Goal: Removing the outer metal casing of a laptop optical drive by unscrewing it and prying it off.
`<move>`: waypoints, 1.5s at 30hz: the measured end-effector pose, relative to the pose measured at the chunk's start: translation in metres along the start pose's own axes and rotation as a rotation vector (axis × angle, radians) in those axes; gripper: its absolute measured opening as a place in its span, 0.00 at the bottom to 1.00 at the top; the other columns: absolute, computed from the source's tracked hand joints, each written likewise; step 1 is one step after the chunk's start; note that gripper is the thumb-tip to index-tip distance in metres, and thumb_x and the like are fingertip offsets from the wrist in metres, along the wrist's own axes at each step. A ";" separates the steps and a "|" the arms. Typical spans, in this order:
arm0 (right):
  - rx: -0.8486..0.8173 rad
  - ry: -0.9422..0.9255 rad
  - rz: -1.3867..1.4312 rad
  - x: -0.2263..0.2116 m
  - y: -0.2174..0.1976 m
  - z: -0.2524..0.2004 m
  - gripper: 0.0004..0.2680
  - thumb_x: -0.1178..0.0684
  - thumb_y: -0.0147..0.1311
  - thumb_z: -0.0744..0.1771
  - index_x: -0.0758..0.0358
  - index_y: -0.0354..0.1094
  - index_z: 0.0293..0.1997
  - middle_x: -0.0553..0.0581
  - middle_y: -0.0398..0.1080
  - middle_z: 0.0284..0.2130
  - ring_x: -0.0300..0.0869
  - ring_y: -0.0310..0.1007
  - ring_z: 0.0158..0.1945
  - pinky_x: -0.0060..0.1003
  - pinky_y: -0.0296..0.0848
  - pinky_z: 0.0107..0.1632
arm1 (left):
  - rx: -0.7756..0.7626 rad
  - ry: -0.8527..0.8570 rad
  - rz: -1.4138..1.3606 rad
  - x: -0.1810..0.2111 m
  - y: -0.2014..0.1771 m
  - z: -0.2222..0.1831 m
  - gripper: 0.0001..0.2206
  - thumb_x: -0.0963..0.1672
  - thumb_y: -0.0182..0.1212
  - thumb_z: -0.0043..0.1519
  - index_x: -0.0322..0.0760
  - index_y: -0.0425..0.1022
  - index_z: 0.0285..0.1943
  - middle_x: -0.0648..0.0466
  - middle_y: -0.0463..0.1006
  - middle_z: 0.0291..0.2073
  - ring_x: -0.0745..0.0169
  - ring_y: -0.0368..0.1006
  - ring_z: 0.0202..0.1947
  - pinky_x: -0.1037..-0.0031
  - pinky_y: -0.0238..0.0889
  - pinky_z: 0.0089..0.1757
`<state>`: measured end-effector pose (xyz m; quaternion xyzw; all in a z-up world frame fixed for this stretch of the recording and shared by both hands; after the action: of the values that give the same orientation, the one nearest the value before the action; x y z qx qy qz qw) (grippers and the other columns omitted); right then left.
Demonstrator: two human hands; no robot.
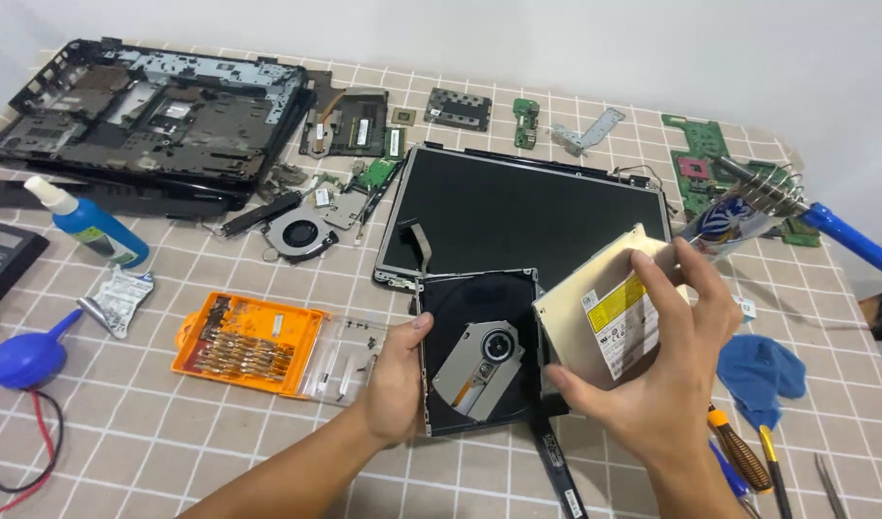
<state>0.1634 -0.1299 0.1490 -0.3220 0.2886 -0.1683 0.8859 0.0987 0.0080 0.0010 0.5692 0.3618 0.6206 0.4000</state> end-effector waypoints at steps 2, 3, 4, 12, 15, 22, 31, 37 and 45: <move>0.020 -0.007 -0.017 -0.001 -0.001 -0.001 0.36 0.38 0.63 0.50 0.54 0.56 0.62 0.67 0.49 0.63 0.61 0.47 0.67 0.59 0.45 0.64 | 0.037 -0.027 0.031 -0.001 -0.002 -0.001 0.28 0.53 0.35 0.64 0.31 0.60 0.66 0.40 0.69 0.56 0.43 0.64 0.57 0.55 0.56 0.57; 0.023 -0.001 -0.021 0.000 -0.001 -0.001 0.36 0.37 0.63 0.50 0.54 0.56 0.62 0.67 0.48 0.63 0.60 0.47 0.67 0.59 0.44 0.64 | 0.017 -0.009 0.041 0.001 0.001 0.000 0.28 0.53 0.35 0.64 0.30 0.61 0.66 0.40 0.69 0.56 0.43 0.64 0.57 0.56 0.57 0.57; 0.025 0.007 -0.023 0.001 -0.001 -0.001 0.36 0.37 0.64 0.50 0.54 0.56 0.62 0.67 0.48 0.63 0.60 0.46 0.68 0.59 0.43 0.64 | -0.001 0.008 0.050 0.003 0.004 -0.001 0.27 0.52 0.35 0.64 0.29 0.61 0.65 0.40 0.70 0.55 0.43 0.65 0.56 0.56 0.58 0.56; -0.109 0.430 0.823 0.048 0.034 -0.011 0.33 0.32 0.48 0.56 0.60 0.53 0.64 0.59 0.57 0.59 0.43 0.58 0.58 0.37 0.57 0.54 | 0.020 0.082 -0.014 0.006 -0.004 0.001 0.26 0.51 0.39 0.64 0.29 0.62 0.64 0.40 0.69 0.56 0.43 0.65 0.57 0.56 0.57 0.57; -0.133 0.475 1.434 0.039 0.044 -0.012 0.29 0.36 0.53 0.61 0.65 0.54 0.63 0.63 0.62 0.56 0.46 0.63 0.57 0.40 0.61 0.56 | 0.007 0.033 -0.057 0.004 0.004 0.001 0.27 0.52 0.39 0.64 0.30 0.60 0.66 0.40 0.68 0.58 0.43 0.63 0.59 0.55 0.55 0.59; -0.111 0.506 2.187 0.002 0.037 0.001 0.31 0.42 0.58 0.63 0.69 0.47 0.68 0.76 0.54 0.61 0.71 0.51 0.63 0.59 0.49 0.65 | 0.359 -0.077 -0.039 -0.008 -0.018 -0.003 0.27 0.52 0.41 0.60 0.28 0.67 0.60 0.36 0.73 0.50 0.37 0.69 0.51 0.48 0.62 0.51; 0.228 0.512 1.828 0.081 0.039 -0.019 0.33 0.47 0.71 0.58 0.53 0.52 0.67 0.64 0.66 0.45 0.45 0.68 0.39 0.36 0.71 0.41 | 0.862 -0.150 0.478 0.027 0.015 -0.022 0.18 0.42 0.45 0.60 0.31 0.70 0.58 0.38 0.77 0.46 0.42 0.72 0.47 0.55 0.65 0.45; 0.396 1.216 1.290 0.100 0.042 -0.034 0.16 0.48 0.39 0.67 0.63 0.62 0.59 0.58 0.71 0.51 0.45 0.72 0.48 0.40 0.72 0.49 | 0.890 -0.142 0.461 0.025 0.014 -0.022 0.18 0.41 0.45 0.60 0.32 0.70 0.59 0.39 0.77 0.47 0.43 0.71 0.47 0.56 0.64 0.45; 0.422 1.225 1.385 0.074 0.027 -0.028 0.18 0.53 0.39 0.66 0.52 0.55 0.65 0.57 0.67 0.55 0.47 0.67 0.59 0.47 0.69 0.54 | 0.958 -0.187 0.483 0.027 0.019 -0.024 0.21 0.43 0.46 0.60 0.37 0.67 0.63 0.43 0.76 0.51 0.47 0.71 0.50 0.60 0.63 0.48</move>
<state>0.2067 -0.1589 0.0832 0.2320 0.7938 0.2064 0.5230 0.0720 0.0243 0.0271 0.8074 0.4260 0.4073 -0.0277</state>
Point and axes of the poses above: each hand's wrist, its own z-axis towards the middle knuckle, its own y-axis out of the palm, x = y × z, the point moved 10 cm from there along z, towards the middle knuckle
